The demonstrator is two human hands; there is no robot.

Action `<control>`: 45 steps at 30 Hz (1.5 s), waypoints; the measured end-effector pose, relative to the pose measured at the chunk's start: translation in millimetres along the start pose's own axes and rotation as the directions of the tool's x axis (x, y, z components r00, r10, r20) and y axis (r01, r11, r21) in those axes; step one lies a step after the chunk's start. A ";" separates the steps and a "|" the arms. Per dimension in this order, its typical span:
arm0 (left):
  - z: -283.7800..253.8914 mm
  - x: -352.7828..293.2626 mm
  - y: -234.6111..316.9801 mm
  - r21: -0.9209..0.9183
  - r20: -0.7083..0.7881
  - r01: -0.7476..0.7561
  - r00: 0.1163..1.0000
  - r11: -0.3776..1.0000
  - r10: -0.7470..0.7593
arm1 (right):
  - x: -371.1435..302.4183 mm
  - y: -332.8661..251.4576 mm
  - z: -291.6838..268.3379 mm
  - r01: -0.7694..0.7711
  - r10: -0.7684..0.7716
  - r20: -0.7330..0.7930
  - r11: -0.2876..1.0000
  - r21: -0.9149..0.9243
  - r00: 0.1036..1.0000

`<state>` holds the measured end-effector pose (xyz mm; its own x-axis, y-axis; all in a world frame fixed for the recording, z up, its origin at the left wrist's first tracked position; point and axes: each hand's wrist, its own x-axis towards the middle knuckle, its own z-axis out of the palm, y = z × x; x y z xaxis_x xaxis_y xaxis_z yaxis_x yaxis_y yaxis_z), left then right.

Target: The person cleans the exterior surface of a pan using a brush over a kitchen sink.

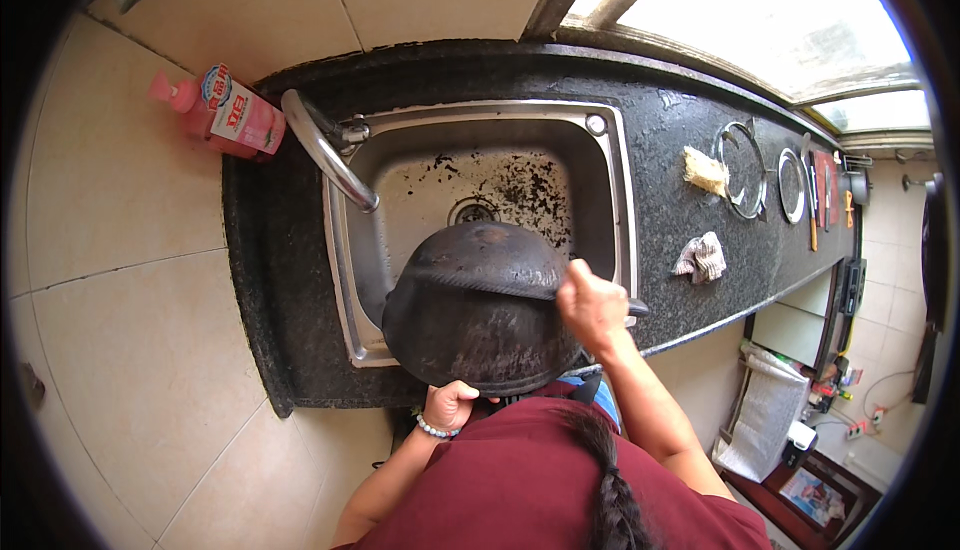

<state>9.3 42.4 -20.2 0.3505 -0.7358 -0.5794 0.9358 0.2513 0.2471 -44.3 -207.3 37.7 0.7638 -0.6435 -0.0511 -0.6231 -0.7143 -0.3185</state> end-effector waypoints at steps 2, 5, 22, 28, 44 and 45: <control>0.8 0.2 0.7 -0.021 0.000 0.007 1.000 1.000 -0.007 | 3.4 -14.9 1.0 0.093 -0.093 0.005 0.995 0.045 0.996; 4.4 0.1 3.8 -0.018 -0.011 0.028 1.000 0.999 -0.028 | 14.7 -2.3 1.2 0.012 -0.014 0.062 1.000 0.023 0.998; 7.5 1.1 1.1 -0.073 0.012 -0.016 1.000 0.997 0.017 | 34.5 17.4 5.4 -0.062 0.073 0.181 0.996 -0.066 0.981; 18.7 5.8 3.1 0.001 0.020 -0.066 0.998 0.998 0.066 | 13.3 -26.2 -11.7 0.312 -0.314 0.092 0.950 0.029 0.945; 16.9 12.4 2.1 0.074 0.050 -0.025 0.999 0.997 0.022 | 31.8 -41.6 -9.2 0.597 -0.600 -0.044 0.800 -0.062 0.799; 15.7 13.5 -0.1 0.098 0.048 -0.019 0.999 0.995 0.015 | 26.2 -47.3 -12.9 0.635 -0.635 -0.005 0.772 -0.030 0.772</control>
<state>13.3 22.6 -15.8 0.3622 -0.7613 -0.5379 0.9209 0.2029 0.3329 3.1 -193.9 63.6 0.9849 -0.0442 0.1675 -0.0011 -0.9684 -0.2496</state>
